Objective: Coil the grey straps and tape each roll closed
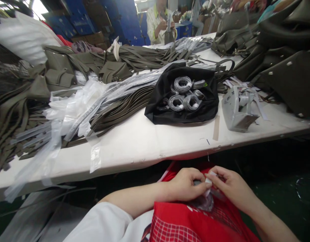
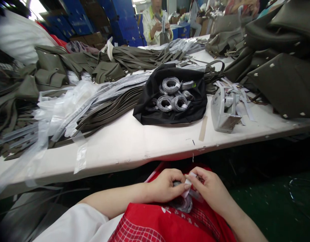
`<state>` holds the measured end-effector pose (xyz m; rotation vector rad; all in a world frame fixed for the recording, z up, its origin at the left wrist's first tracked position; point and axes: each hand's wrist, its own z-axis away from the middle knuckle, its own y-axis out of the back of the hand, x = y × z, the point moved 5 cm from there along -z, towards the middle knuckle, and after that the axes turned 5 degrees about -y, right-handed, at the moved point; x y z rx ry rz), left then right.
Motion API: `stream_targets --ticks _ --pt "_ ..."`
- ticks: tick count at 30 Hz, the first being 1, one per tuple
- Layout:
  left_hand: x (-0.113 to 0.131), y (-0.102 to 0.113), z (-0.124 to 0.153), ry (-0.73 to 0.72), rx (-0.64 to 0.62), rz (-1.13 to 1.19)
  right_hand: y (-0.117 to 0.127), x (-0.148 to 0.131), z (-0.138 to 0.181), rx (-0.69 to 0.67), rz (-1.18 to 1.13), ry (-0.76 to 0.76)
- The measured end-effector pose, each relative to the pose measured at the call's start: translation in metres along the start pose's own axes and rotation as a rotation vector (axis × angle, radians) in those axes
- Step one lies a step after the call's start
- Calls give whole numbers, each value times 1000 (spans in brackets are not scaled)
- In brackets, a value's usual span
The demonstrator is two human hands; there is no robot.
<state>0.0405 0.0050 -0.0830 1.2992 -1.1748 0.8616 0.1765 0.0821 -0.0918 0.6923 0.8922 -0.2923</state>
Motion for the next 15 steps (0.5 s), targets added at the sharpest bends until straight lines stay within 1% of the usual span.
stream_targets --ticks 3,5,8,10,13,15 --pt "-4 -2 2 14 35 -18 -12 25 -8 -53 -181 -107" --pt "-4 -2 3 4 46 -30 -20 32 -10 -84 -241 -101" --pt "-4 1 6 42 112 -92 -28 28 -8 -87 -290 -84" --pt "-5 3 7 115 141 -113 -27 20 -4 -29 -253 -57" --pt "-9 -1 9 248 90 -24 -20 9 -2 61 -162 -2" --pt "-11 -5 11 316 59 41 -17 8 -2 37 -181 0"
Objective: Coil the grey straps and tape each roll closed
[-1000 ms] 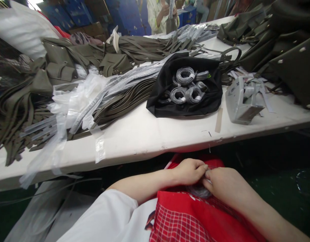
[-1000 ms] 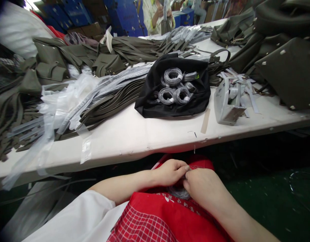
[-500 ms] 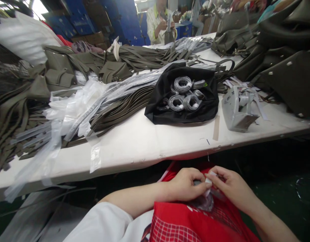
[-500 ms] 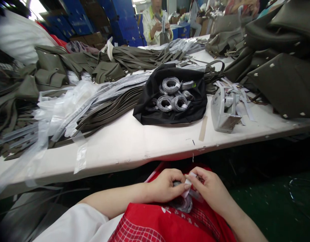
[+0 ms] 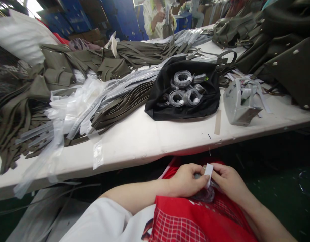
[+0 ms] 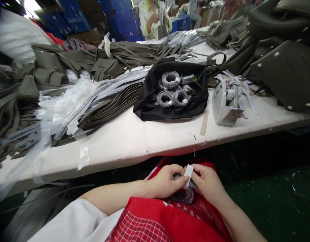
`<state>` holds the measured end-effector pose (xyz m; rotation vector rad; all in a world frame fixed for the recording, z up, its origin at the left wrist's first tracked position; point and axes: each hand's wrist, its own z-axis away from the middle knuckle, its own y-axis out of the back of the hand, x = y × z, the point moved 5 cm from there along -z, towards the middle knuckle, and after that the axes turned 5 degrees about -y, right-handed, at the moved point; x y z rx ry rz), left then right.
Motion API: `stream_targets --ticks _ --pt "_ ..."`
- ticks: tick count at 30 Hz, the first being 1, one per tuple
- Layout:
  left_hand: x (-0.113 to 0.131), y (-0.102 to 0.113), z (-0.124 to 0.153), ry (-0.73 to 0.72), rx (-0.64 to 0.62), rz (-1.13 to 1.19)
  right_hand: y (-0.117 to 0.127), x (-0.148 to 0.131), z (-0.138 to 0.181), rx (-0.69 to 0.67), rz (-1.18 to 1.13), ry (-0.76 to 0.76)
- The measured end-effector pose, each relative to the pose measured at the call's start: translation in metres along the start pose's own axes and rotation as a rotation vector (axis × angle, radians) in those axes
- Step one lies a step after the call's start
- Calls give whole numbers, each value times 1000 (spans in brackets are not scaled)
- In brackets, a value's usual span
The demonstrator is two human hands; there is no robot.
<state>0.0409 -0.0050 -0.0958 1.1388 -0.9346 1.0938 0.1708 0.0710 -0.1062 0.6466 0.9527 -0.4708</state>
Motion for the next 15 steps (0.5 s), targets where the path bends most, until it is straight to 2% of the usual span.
stream_targets --ticks 6,10,15 --pt "2 -2 6 -34 98 -22 15 -2 5 -152 -221 -58" --pt "3 -2 4 -39 107 -22 14 -8 8 -315 -134 -61" --pt "5 -4 3 -69 71 -52 9 -3 -1 -368 -128 -116"
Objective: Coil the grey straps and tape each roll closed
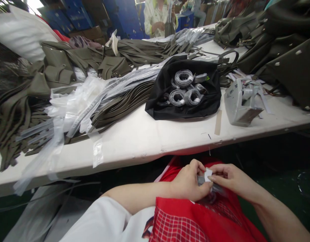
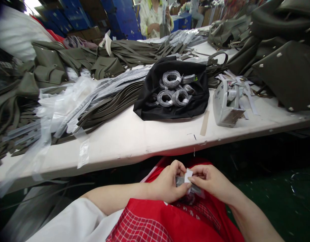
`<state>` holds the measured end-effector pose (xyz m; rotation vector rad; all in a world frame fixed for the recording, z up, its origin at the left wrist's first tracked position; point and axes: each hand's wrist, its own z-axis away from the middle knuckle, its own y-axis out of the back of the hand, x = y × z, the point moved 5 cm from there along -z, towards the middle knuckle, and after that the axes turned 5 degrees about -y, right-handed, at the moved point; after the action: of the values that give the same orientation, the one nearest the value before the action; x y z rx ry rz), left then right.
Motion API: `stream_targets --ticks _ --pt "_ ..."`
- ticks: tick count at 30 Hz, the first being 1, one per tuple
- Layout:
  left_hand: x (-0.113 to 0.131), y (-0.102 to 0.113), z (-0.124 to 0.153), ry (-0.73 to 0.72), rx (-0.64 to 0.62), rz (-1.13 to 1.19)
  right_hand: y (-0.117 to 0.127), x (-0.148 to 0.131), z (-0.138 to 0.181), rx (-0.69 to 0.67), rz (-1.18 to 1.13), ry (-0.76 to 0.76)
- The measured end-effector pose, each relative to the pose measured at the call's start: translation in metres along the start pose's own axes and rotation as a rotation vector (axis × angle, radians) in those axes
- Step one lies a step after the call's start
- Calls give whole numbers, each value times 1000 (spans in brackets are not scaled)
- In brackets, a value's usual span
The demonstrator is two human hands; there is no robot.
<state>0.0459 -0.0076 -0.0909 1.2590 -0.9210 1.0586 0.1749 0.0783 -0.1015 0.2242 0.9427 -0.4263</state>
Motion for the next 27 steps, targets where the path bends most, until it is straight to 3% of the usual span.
stream_targets --ticks 6,10,12,15,18,23,25,27 --pt "-3 -3 1 1 -28 -38 -4 -1 -2 -16 30 12" --pt "-10 2 -4 99 -137 -65 -3 -6 10 189 434 165" --pt "-15 3 -5 201 -301 60 -5 -9 21 294 683 327" --pt "-16 2 -8 330 -496 494 -13 -10 37 393 917 593" --pt "-15 6 -19 379 -417 775 -20 -10 47 500 1051 726" --pt "-12 8 -32 347 -295 730 -17 -24 54 568 1082 783" --pt "-11 10 -33 333 -278 693 7 -39 55 669 1053 790" --pt "-12 11 -32 324 -271 638 53 -58 55 907 992 756"
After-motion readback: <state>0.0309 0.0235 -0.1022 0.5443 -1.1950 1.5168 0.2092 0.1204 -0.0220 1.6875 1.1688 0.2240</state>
